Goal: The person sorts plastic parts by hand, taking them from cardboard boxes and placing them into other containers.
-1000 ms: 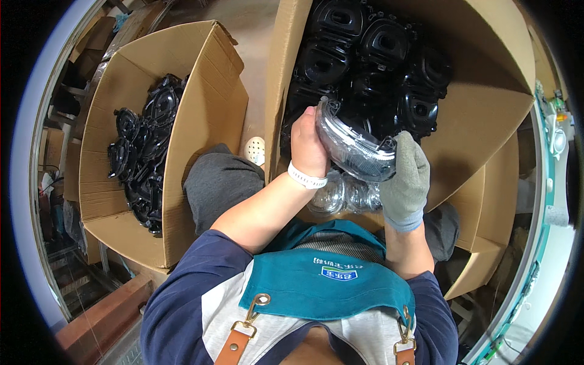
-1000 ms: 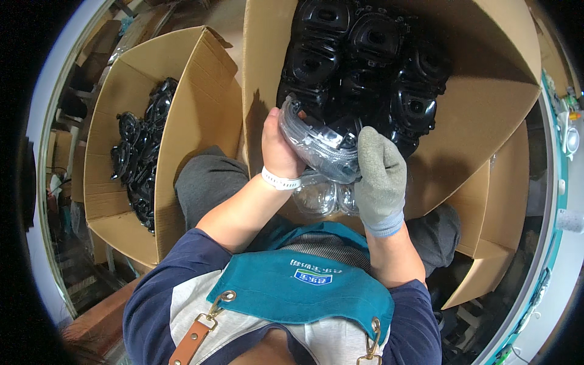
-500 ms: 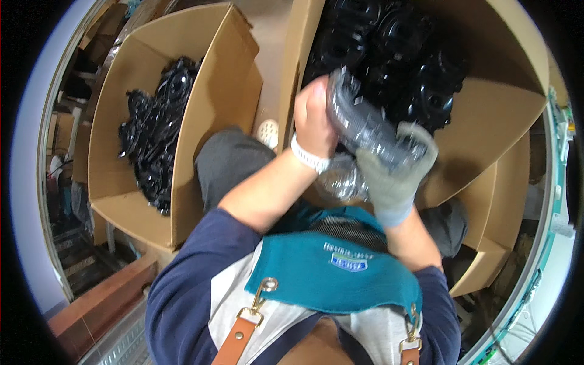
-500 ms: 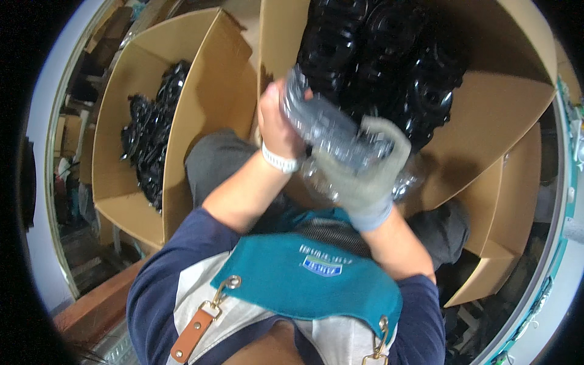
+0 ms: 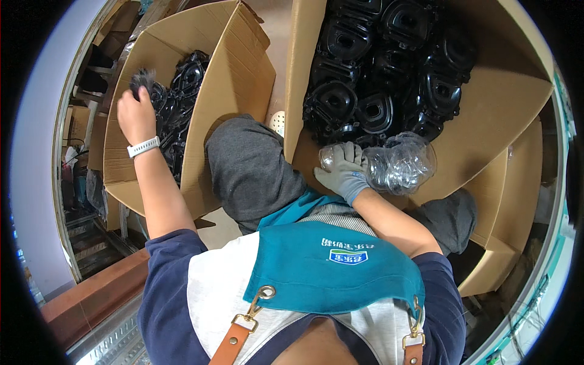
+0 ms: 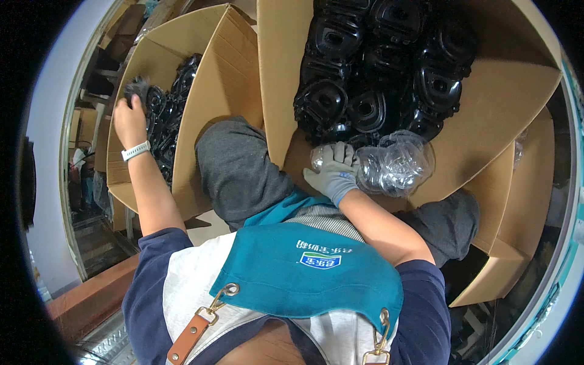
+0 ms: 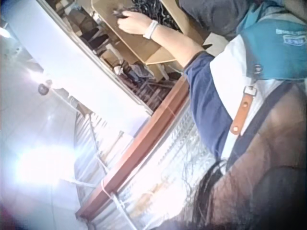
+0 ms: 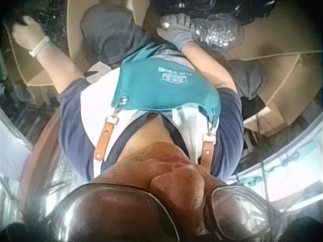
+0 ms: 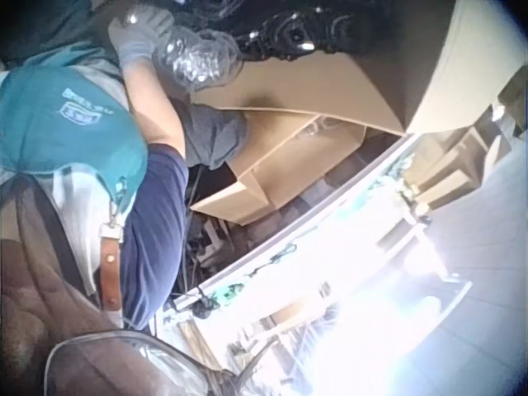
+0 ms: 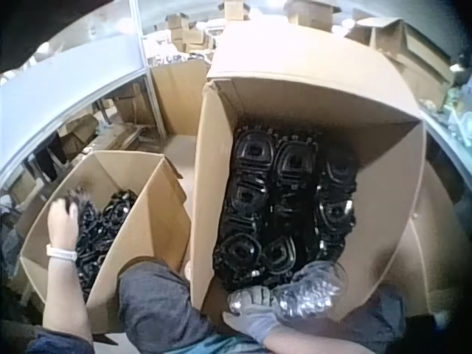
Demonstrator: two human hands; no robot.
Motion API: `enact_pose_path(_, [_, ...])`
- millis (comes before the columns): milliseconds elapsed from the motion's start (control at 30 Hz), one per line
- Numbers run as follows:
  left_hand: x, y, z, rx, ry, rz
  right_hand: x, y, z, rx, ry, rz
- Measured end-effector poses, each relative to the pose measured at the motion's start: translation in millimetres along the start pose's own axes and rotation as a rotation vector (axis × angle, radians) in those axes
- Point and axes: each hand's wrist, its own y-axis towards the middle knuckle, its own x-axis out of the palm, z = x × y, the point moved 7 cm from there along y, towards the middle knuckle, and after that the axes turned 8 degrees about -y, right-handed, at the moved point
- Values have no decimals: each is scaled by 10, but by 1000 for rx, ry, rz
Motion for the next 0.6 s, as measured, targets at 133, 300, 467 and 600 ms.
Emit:
enact_pose_path(133, [343, -278, -123, -162, -81, -147, 3, -4, -78, -96, -288, 61])
enact_pose_path(300, [-436, -1320, 2100, 673, -937, -69, 52, 86, 7, -68, -269, 51])
enact_pose_path(467, [716, -2030, 3239, 359, -1174, -581, 262, 308, 384, -344, -85, 160])
enact_pose_path(600, [1877, -2279, 3298, -245, -625, -776, -168, 44, 879, 46, 1252, 2])
